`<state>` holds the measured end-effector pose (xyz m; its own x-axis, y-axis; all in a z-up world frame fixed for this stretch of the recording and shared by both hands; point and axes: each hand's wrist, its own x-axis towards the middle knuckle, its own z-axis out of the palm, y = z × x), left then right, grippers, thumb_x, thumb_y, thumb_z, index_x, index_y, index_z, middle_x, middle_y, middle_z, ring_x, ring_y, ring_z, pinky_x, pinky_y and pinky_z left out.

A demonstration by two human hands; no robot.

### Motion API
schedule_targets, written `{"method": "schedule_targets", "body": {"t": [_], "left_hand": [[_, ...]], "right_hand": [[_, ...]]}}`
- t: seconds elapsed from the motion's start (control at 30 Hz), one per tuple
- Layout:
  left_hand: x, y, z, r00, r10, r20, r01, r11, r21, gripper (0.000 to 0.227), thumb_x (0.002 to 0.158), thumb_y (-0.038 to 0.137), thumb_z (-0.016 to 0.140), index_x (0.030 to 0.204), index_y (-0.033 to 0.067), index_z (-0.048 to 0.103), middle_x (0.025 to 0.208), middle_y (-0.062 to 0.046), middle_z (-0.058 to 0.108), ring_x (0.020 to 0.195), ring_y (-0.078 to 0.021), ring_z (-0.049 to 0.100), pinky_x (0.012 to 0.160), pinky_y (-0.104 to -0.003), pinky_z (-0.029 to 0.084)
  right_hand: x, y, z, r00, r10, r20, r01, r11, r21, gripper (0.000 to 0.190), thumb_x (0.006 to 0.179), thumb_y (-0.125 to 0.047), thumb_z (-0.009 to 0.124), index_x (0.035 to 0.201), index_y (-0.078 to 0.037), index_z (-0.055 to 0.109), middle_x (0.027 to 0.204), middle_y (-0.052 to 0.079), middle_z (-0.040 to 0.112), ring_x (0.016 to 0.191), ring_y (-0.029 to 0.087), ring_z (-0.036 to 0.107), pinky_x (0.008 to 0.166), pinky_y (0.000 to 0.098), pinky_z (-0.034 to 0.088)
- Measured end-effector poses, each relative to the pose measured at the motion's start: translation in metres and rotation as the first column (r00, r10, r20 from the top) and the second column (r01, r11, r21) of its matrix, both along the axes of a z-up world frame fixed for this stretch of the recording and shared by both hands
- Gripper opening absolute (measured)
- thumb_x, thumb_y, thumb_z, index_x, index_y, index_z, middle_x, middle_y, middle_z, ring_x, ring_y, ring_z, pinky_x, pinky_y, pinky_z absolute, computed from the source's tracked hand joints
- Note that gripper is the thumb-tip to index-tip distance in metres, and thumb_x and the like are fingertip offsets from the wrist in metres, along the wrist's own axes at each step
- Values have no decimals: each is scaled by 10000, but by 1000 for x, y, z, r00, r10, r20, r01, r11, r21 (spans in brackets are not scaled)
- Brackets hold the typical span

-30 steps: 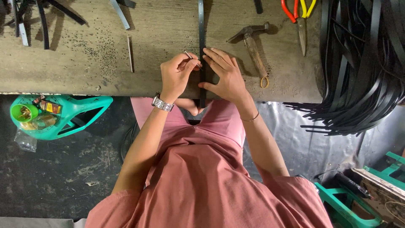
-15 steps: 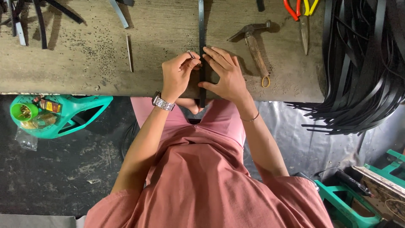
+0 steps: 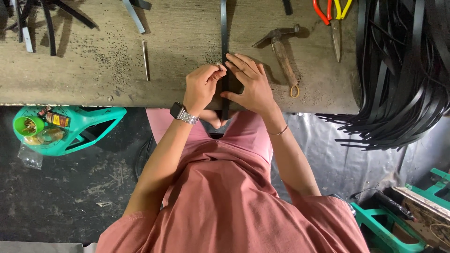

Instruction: Using a hammer and a punch tool to create a series of holes in leather strips on a workshop floor.

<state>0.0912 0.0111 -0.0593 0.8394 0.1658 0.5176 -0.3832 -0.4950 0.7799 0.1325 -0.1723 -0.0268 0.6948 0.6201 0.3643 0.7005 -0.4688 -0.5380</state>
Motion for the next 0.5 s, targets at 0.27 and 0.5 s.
{"method": "schedule_targets", "body": {"t": [0.27,0.5], "left_hand": [[0,0,12,1000,20,-10,-21,996,-84,115,924,54,810,849,61,722,826,-38,782,777,-267,764,708,-310,598],[-1,2,26,998,23,-57,-31,989,-147,96,994,33,710,904,68,711,802,-47,779,747,-277,766,716,-333,601]], "right_hand": [[-3,2,7,1000,-8,-11,7,1000,-21,723,807,-464,889,1352,-54,652,1474,54,597,1390,247,502,883,380,398],[-4,1,9,999,0,-50,-1,1000,-14,717,818,-416,886,1390,-58,643,1481,63,594,1406,247,486,921,376,379]]}}
